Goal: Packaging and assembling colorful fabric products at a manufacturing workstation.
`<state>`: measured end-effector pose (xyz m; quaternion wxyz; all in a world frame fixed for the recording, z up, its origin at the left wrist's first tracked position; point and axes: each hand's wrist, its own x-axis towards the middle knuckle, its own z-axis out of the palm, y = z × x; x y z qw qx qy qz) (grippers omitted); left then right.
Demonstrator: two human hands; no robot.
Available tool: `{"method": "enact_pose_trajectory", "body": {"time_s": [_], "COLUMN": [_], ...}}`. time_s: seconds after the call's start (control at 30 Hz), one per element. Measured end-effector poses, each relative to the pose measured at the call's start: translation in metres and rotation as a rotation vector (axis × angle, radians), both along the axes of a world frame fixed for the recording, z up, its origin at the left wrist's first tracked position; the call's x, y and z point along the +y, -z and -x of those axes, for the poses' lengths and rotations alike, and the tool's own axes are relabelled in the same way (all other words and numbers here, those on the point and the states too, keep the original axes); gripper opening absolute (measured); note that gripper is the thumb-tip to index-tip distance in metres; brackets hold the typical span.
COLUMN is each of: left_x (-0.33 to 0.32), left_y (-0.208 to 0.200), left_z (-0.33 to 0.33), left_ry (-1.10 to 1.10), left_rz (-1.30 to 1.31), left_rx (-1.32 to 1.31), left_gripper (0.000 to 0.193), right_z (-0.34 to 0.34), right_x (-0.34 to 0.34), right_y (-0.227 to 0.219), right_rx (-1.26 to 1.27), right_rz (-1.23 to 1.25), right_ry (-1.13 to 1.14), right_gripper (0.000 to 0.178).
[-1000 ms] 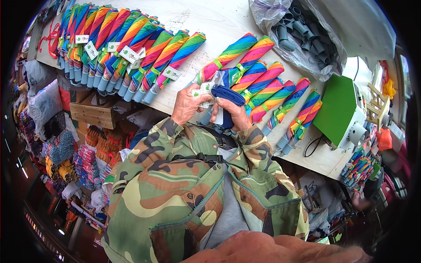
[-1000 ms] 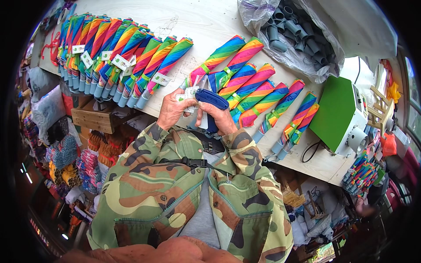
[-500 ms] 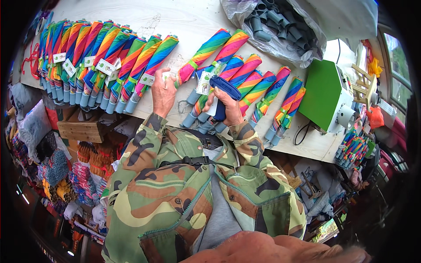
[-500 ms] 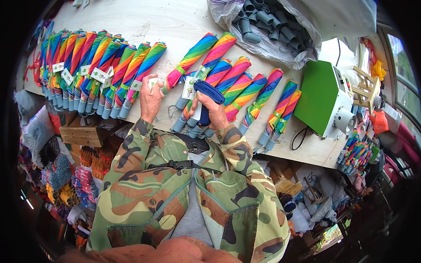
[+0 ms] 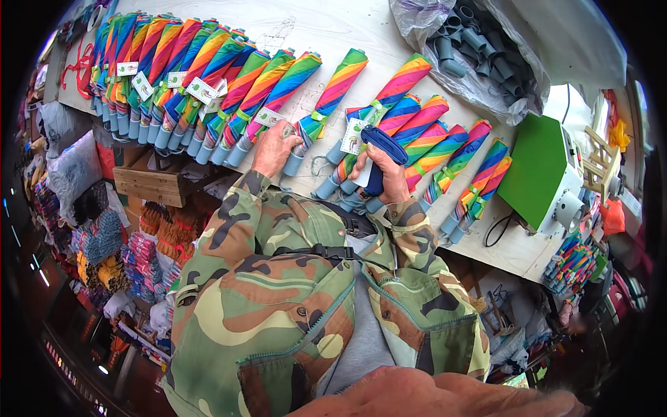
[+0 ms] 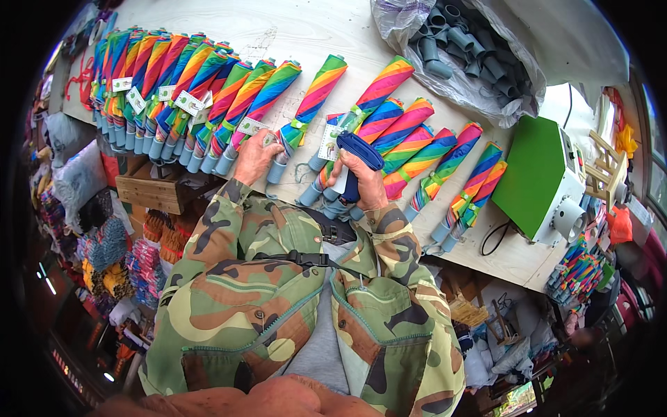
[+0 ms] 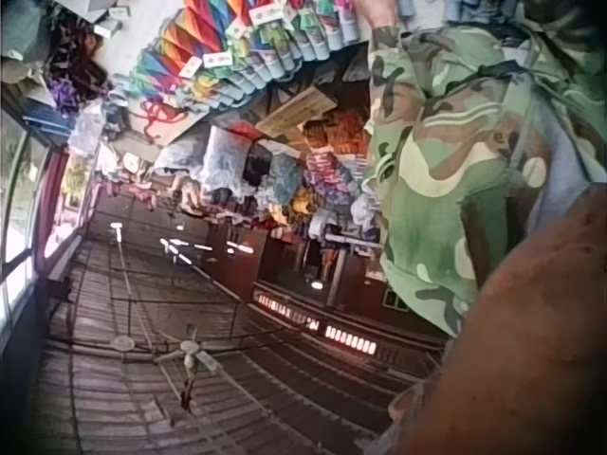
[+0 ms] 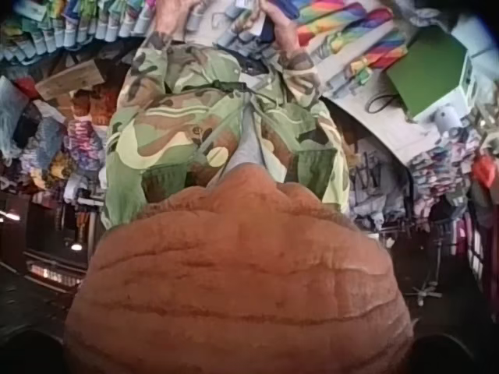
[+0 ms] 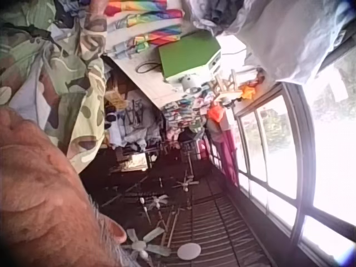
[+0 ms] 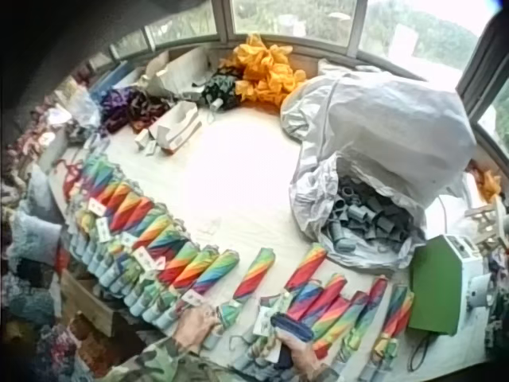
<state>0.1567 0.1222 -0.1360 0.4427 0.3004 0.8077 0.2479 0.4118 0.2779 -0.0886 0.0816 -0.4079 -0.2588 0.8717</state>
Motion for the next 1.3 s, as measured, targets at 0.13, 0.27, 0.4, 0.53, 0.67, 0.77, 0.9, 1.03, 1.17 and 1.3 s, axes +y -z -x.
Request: {"method": "enact_pose_trajectory", "body": {"time_s": [0.13,0.27,0.4,0.53,0.67,0.77,0.9,1.03,1.17,1.3], "left_x": [-0.013,-0.002,0.029,0.045,0.047,0.045,0.044,0.043,0.042,0.039], "left_y": [-0.009,-0.006,-0.001,0.012,0.018,0.02,0.021,0.033,0.037,0.039], "left_z": [-0.008,-0.021,-0.027,-0.023,-0.023,-0.021,-0.019,-0.019,-0.02,-0.023], "left_ry": [-0.081,-0.258,-0.382,-0.388,-0.466,-0.519,-0.581,-0.626,-0.623,-0.636], "left_rz": [-0.06,-0.327,-0.278,-0.248,-0.281,-0.303,-0.318,-0.359,-0.392,-0.448], "left_rx": [0.337,0.404,0.333,0.254,0.149,0.038,0.013,-0.128,-0.137,-0.131], "left_gripper": [0.026,0.028,0.04,0.048,0.049,0.05,0.049,0.047,0.044,0.038], "right_z": [0.011,0.018,0.027,0.04,0.047,0.05,0.054,0.056,0.06,0.064], "right_x": [-0.007,-0.01,-0.006,-0.004,0.0,0.003,0.001,0.003,0.001,0.001], "right_y": [0.004,0.019,0.017,0.02,0.015,0.016,0.02,0.022,0.023,0.025], "right_rx": [0.098,0.08,0.033,-0.011,-0.013,-0.023,-0.022,-0.032,-0.04,-0.04], "right_rz": [0.014,-0.035,-0.055,-0.03,-0.037,-0.028,-0.027,-0.06,-0.038,-0.031], "right_ry": [-0.017,-0.094,-0.149,-0.174,-0.145,-0.164,-0.181,-0.224,-0.208,-0.226], "right_gripper": [0.039,0.037,0.034,0.033,0.033,0.035,0.038,0.037,0.039,0.04]}}
